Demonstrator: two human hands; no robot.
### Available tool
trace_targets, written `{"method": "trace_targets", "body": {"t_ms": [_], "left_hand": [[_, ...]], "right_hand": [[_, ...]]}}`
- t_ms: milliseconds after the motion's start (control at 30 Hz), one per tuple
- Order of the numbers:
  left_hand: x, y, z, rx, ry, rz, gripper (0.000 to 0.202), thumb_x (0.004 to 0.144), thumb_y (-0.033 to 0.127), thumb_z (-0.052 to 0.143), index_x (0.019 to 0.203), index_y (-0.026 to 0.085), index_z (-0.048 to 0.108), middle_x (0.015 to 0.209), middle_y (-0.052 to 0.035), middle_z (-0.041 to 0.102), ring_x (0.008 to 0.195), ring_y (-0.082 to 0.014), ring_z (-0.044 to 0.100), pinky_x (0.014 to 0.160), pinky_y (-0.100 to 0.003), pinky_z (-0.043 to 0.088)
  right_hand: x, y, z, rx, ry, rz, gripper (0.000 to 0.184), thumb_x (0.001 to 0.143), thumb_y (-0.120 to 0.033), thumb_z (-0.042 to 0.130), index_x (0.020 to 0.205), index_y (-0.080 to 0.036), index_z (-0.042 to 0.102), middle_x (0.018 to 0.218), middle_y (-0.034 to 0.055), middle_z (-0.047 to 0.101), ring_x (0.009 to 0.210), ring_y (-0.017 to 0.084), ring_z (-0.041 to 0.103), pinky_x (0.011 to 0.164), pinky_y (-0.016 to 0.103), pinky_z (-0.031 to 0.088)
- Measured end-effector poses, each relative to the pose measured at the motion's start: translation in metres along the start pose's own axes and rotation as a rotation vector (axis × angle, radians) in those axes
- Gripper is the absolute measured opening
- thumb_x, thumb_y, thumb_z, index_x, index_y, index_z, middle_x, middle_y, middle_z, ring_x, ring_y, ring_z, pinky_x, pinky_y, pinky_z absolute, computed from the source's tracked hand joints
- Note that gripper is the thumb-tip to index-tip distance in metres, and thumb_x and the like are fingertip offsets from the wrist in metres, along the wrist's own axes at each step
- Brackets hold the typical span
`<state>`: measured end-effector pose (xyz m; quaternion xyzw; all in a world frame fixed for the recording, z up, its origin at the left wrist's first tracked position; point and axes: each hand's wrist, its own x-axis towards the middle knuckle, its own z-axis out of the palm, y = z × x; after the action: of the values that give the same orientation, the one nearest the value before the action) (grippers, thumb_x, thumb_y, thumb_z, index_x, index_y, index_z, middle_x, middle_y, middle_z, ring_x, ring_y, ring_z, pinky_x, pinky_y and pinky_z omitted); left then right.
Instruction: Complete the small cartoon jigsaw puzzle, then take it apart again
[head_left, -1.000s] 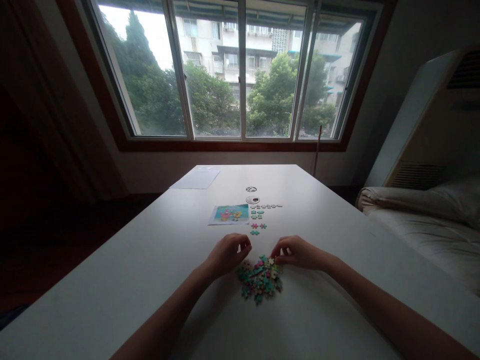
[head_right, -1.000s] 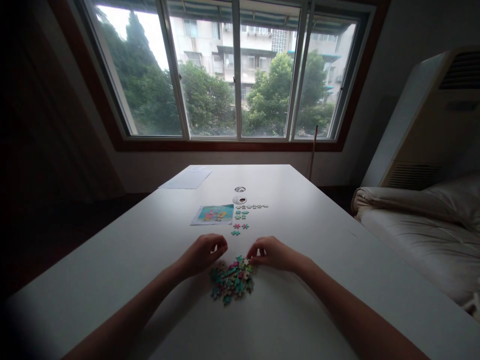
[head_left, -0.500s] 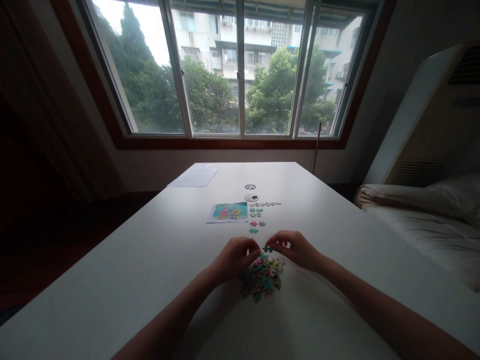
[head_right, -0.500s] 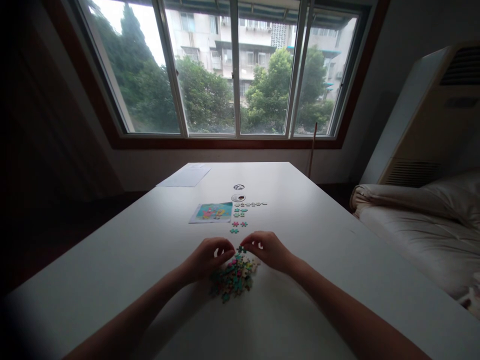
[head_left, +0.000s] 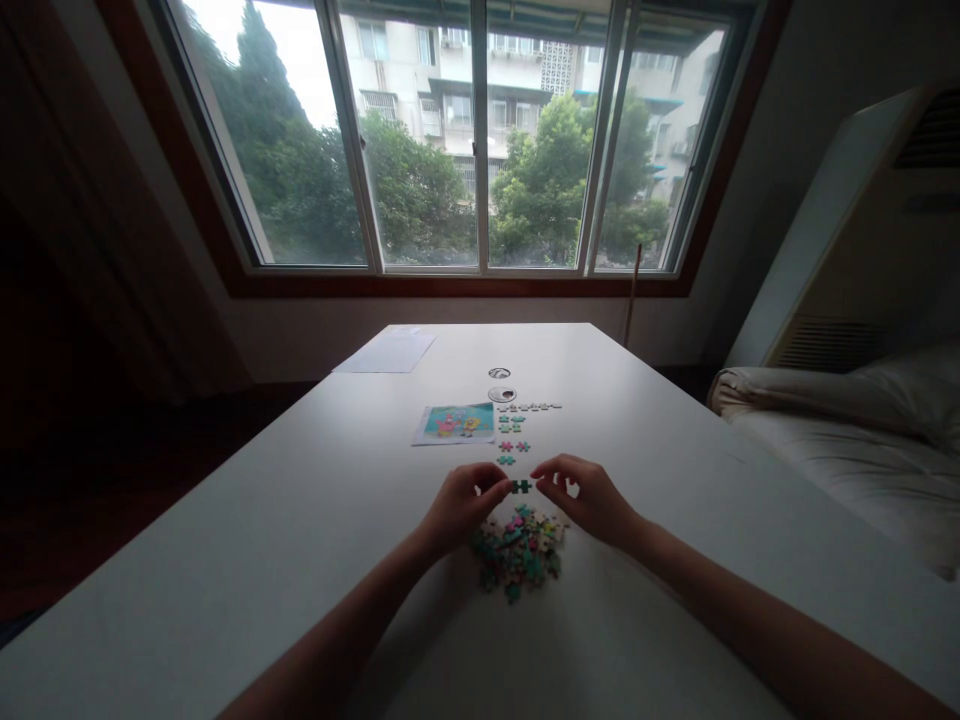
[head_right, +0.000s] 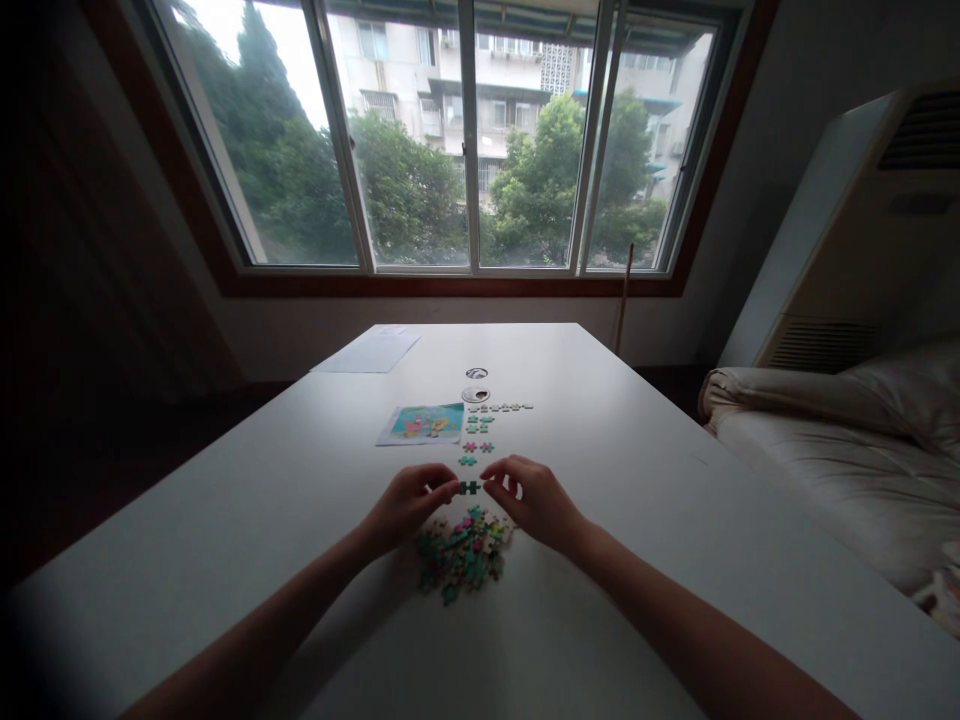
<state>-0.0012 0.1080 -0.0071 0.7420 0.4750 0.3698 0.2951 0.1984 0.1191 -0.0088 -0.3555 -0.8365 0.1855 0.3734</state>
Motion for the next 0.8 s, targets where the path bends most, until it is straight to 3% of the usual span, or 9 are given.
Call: {"method": "trace_targets", "body": {"t_ms": [267, 800], "left_hand": [[0.0023, -0.0025, 0.0014, -0.194, -0.035, -0.038, 0.023, 0.074, 0.032, 0.053, 0.065, 0.012, 0.059, 0.056, 0.0006, 0.055, 0.054, -0.0104, 0.048, 0.053, -0.02, 0.036], [0.0008, 0.0001, 0.0024, -0.24, -0.061, -0.049, 0.023, 0.073, 0.032, 0.054, 0.066, 0.011, 0.059, 0.055, 0.0006, 0.054, 0.053, -0.0098, 0.047, 0.052, -0.021, 0.036]], "right_hand": [[-0.0021, -0.0019, 0.0022, -0.046, 0.036, -0.021, 0.013, 0.079, -0.028, 0.053, 0.086, -0.02, 0.059, 0.072, 0.0011, 0.058, 0.058, 0.009, 0.051, 0.056, 0.022, 0.041], [-0.0025, -0.0025, 0.0017, -0.073, 0.029, -0.051, 0.014, 0.079, -0.03, 0.052, 0.083, -0.019, 0.059, 0.072, 0.0019, 0.058, 0.058, 0.01, 0.049, 0.056, 0.023, 0.041]]}}
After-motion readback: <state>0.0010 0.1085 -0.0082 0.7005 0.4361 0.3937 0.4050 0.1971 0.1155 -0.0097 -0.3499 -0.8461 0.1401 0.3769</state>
